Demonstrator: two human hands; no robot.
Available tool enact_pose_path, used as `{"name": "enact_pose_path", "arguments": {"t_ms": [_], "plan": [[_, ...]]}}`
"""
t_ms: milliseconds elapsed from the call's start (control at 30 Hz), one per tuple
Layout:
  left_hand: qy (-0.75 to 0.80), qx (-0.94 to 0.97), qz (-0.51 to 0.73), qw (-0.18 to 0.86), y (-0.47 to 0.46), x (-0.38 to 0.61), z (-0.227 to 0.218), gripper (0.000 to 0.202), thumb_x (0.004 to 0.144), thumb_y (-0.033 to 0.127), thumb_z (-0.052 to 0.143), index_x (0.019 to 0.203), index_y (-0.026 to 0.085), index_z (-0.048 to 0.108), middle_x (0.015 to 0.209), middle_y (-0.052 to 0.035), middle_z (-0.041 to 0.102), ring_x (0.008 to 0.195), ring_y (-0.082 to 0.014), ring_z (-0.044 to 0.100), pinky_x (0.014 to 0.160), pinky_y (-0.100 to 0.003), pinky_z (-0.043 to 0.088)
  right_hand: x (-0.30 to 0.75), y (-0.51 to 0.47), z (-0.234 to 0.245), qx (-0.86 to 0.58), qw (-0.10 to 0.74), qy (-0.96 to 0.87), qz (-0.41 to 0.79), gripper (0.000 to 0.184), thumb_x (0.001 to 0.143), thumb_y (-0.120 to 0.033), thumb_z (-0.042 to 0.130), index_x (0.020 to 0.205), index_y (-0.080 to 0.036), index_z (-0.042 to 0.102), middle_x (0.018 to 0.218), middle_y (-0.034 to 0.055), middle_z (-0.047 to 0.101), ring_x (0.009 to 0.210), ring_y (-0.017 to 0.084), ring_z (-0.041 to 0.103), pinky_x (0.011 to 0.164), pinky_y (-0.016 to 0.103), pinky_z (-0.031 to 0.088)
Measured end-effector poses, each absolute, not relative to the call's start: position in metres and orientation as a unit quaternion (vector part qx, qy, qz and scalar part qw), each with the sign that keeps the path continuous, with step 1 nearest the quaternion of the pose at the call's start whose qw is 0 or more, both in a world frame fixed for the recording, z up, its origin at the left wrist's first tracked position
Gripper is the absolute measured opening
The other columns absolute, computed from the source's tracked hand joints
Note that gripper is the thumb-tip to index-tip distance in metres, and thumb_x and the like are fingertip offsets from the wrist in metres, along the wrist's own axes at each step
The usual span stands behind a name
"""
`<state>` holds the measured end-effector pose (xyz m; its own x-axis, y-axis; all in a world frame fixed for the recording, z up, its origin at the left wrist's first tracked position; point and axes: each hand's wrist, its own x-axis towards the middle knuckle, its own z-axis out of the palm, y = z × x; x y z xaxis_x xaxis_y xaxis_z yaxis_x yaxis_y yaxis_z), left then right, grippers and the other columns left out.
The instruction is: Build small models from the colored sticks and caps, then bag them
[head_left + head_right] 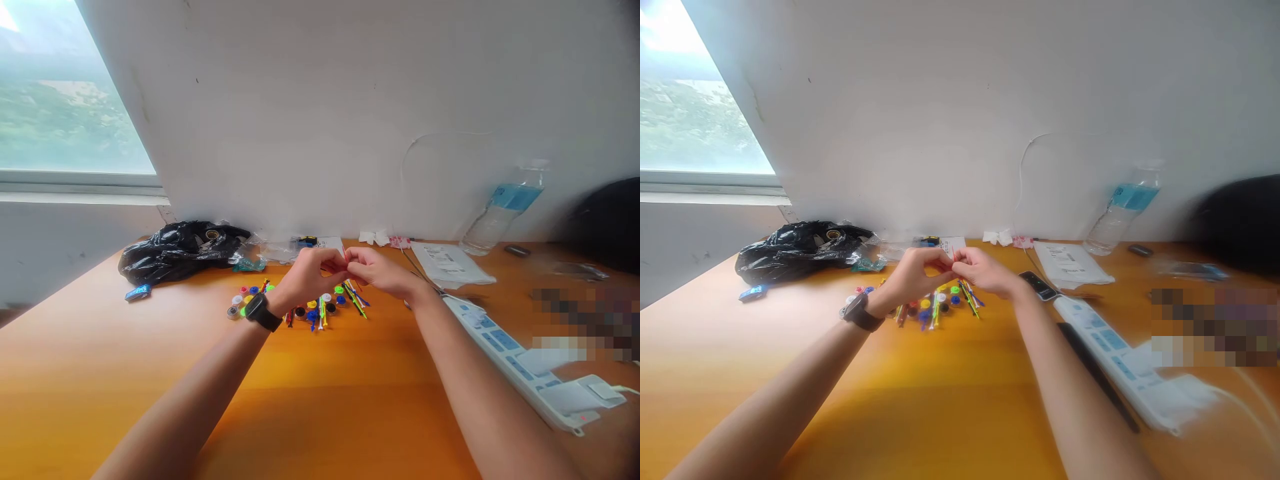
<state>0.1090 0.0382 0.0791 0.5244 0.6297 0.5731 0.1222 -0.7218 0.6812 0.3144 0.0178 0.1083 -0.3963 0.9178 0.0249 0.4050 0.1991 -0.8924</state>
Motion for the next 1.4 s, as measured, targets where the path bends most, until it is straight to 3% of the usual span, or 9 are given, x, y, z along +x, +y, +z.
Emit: {"name": "enact_pose_path", "arguments": {"t_ms": [200,300,467,633,800,900,1167,1400], "plan": [[0.263,0.846,0.352,0.302,0.035,0.111,0.069,0.013,0.085,0.023,0.079,0.082,0.017,0.068,0.081,-0.0035,0.077,0.076,-0.0175,0.074,0.067,-0.024,0.057,0.327,0.037,0.086,-0.561,0.246,-0.725,0.316,0.011,0.092,-0.032,0.057,0.089,-0.022,0.059,0.073,-0.0030,0.055,0.063,0.013,0.048,0.057,0.025,0.034],[0.241,0.884,0.282,0.286,0.030,0.118,0.059,0.005,0.084,0.018,0.078,0.088,0.020,0.075,0.083,-0.0020,0.078,0.074,-0.0168,0.072,0.066,-0.024,0.053,0.335,0.047,0.072,-0.612,0.136,-0.728,0.277,0.013,0.088,-0.025,0.061,0.100,-0.020,0.064,0.075,-0.0013,0.064,0.063,0.014,0.055,0.057,0.025,0.036],[0.235,0.918,0.213,0.239,0.030,0.127,0.034,0.010,0.079,0.023,0.086,0.086,0.021,0.079,0.084,-0.0028,0.075,0.077,-0.0192,0.069,0.065,-0.027,0.048,0.335,0.050,0.061,-0.639,0.033,-0.726,0.254,0.013,0.088,-0.024,0.066,0.096,-0.016,0.071,0.072,0.0035,0.071,0.063,0.017,0.061,0.056,0.027,0.035],[0.201,0.939,0.228,0.162,0.040,0.119,0.027,0.013,0.075,0.023,0.089,0.080,0.022,0.077,0.095,-0.0045,0.076,0.094,-0.0237,0.067,0.089,-0.034,0.050,0.336,0.049,0.062,-0.651,0.026,-0.723,0.231,0.035,0.095,-0.029,0.065,0.129,-0.018,0.066,0.098,0.0070,0.077,0.082,0.020,0.069,0.064,0.025,0.042],[0.201,0.944,0.226,0.130,0.043,0.111,0.031,0.016,0.081,0.028,0.086,0.095,0.025,0.080,0.107,-0.0057,0.076,0.102,-0.0262,0.067,0.095,-0.036,0.049,0.337,0.049,0.054,-0.657,0.009,-0.720,0.221,0.034,0.094,-0.031,0.070,0.125,-0.017,0.066,0.108,0.0109,0.075,0.088,0.022,0.069,0.066,0.026,0.044],[0.206,0.945,0.211,0.140,0.045,0.110,0.031,0.009,0.085,0.024,0.080,0.094,0.025,0.080,0.103,-0.0043,0.077,0.094,-0.0229,0.070,0.085,-0.032,0.049,0.332,0.049,0.048,-0.643,0.020,-0.732,0.223,0.042,0.094,-0.031,0.069,0.134,-0.020,0.061,0.110,0.0095,0.074,0.090,0.021,0.068,0.068,0.025,0.044],[0.241,0.942,0.189,0.137,0.045,0.110,0.029,0.009,0.090,0.030,0.074,0.092,0.023,0.079,0.105,-0.0036,0.077,0.088,-0.0201,0.072,0.072,-0.027,0.047,0.319,0.046,0.050,-0.626,0.014,-0.744,0.231,0.032,0.086,-0.024,0.074,0.117,-0.020,0.066,0.110,0.0087,0.073,0.087,0.020,0.067,0.062,0.025,0.041],[0.272,0.930,0.225,0.105,0.054,0.095,0.040,0.027,0.089,0.034,0.075,0.114,0.022,0.078,0.107,-0.0077,0.079,0.103,-0.0270,0.071,0.091,-0.033,0.052,0.314,0.041,0.057,-0.614,0.018,-0.742,0.268,0.027,0.097,-0.023,0.060,0.124,-0.020,0.064,0.105,0.0083,0.076,0.087,0.020,0.070,0.066,0.025,0.046]]}}
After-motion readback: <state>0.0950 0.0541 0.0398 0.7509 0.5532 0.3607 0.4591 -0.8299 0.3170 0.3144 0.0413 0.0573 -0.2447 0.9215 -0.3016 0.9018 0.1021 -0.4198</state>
